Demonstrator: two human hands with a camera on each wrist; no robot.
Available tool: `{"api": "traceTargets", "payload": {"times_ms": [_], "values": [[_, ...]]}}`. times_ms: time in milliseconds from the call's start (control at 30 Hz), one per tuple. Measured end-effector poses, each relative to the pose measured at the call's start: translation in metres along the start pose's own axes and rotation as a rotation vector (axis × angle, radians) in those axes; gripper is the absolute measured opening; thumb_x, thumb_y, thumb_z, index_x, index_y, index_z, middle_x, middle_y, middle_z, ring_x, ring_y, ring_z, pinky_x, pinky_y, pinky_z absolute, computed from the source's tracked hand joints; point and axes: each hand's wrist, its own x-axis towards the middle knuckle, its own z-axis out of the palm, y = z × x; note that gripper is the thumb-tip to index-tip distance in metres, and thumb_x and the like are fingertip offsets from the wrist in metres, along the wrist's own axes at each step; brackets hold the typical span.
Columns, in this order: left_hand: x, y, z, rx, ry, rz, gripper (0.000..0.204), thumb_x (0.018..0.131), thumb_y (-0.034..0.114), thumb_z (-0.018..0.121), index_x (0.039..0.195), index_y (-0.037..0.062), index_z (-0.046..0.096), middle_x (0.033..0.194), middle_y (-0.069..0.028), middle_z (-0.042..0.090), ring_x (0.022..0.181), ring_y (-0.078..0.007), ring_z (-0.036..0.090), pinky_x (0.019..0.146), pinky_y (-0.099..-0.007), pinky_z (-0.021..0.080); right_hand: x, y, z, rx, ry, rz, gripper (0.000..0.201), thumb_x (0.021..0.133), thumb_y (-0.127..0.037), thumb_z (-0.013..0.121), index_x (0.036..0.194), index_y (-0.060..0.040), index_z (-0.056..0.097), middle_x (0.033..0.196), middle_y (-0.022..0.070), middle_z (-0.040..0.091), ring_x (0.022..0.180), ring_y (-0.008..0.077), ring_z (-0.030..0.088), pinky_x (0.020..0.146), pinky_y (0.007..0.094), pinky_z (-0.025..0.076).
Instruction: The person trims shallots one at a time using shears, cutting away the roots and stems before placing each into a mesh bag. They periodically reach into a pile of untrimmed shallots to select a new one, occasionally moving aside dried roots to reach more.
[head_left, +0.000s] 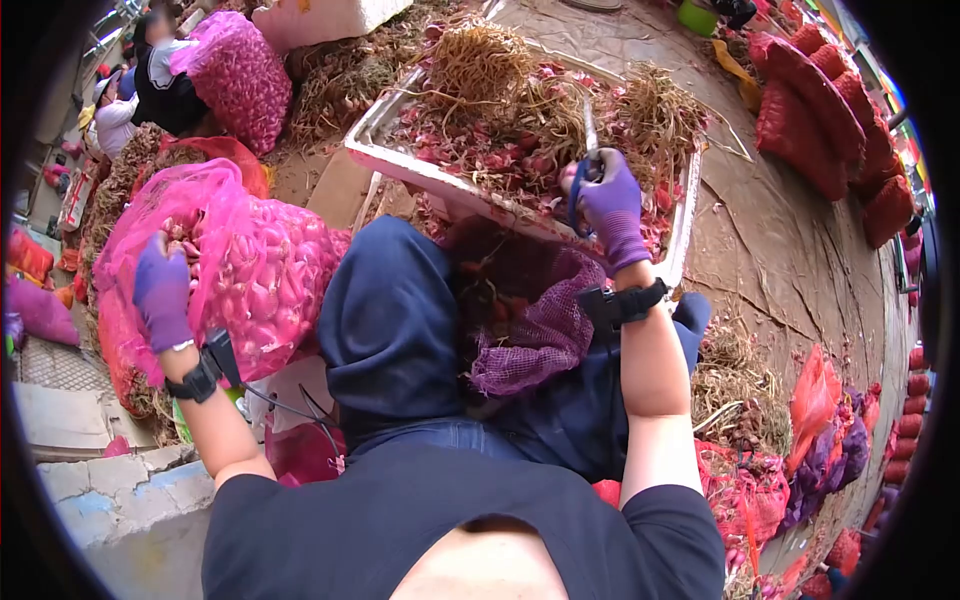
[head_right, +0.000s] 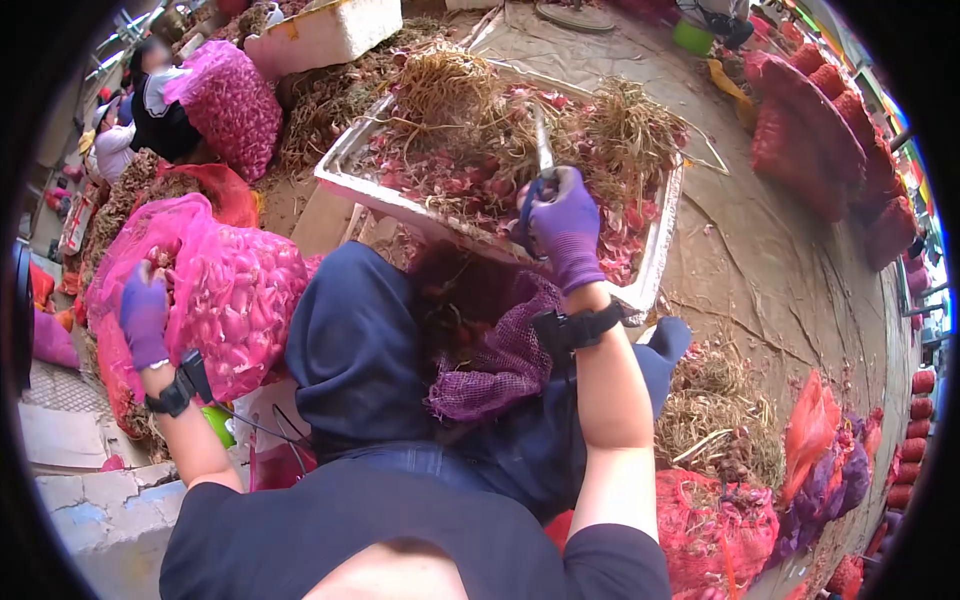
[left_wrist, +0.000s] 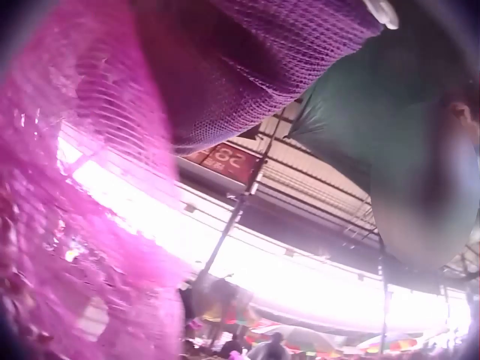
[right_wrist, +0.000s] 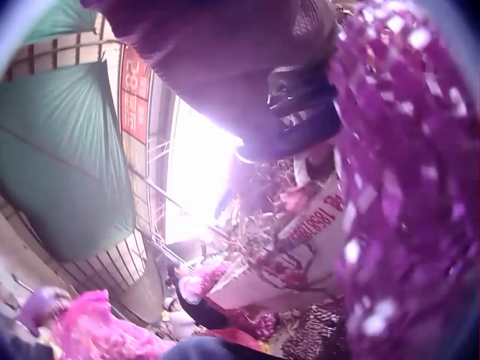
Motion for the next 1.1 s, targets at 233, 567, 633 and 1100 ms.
{"api": "traceTargets", "payload": {"times_ms": [233,567,633,1100], "values": [[-0.065,0.191,-0.051,-0.612,0.044,0.685,0.034,0.093,0.02,0.056,0.124,0.0064,0.059,0.113,-0.0179,0.064,0.108,-0.0305,0.06,0.093,-0.0382,0.046,-0.016,-0.026,-0.032,0.901,0.092,-0.04,0.046,0.079,0.009,0.068,0.117,-0.0023,0.044,0.101,0.0158,0.066,0.087,0.0192,0.067,0.074,0.0266,0.056],[-0.148,0.433,0.077,-1.365,-1.042,0.908,0.038,0.098,0.021,0.054,0.13,0.0,0.051,0.102,-0.0092,0.066,0.09,-0.0115,0.062,0.08,-0.027,0.05,-0.016,-0.009,-0.048,0.887,-0.021,-0.008,0.04,0.085,-0.001,0.066,0.12,-0.0025,0.047,0.103,0.0111,0.065,0.085,0.0135,0.064,0.071,0.0225,0.053],[-0.149,0.435,0.074,-1.414,-1.25,0.729,0.042,0.097,0.017,0.056,0.135,-0.0002,0.046,0.109,-0.0074,0.063,0.094,-0.0091,0.06,0.082,-0.0239,0.049,-0.016,-0.006,-0.05,0.877,-0.008,0.0,0.04,0.085,-0.001,0.067,0.12,-0.0025,0.047,0.101,0.0109,0.066,0.085,0.0131,0.064,0.07,0.0221,0.052],[-0.108,0.407,0.089,-1.593,-0.997,0.666,0.077,0.081,-0.002,0.066,0.149,0.0056,0.028,0.104,-0.0024,0.062,0.077,-0.0037,0.055,0.073,-0.0197,0.05,-0.03,-0.012,-0.047,-0.353,0.024,-0.339,0.071,0.059,-0.046,0.086,0.108,-0.0054,0.053,0.091,0.0115,0.062,0.084,0.0308,0.061,0.075,0.0412,0.047]]}}
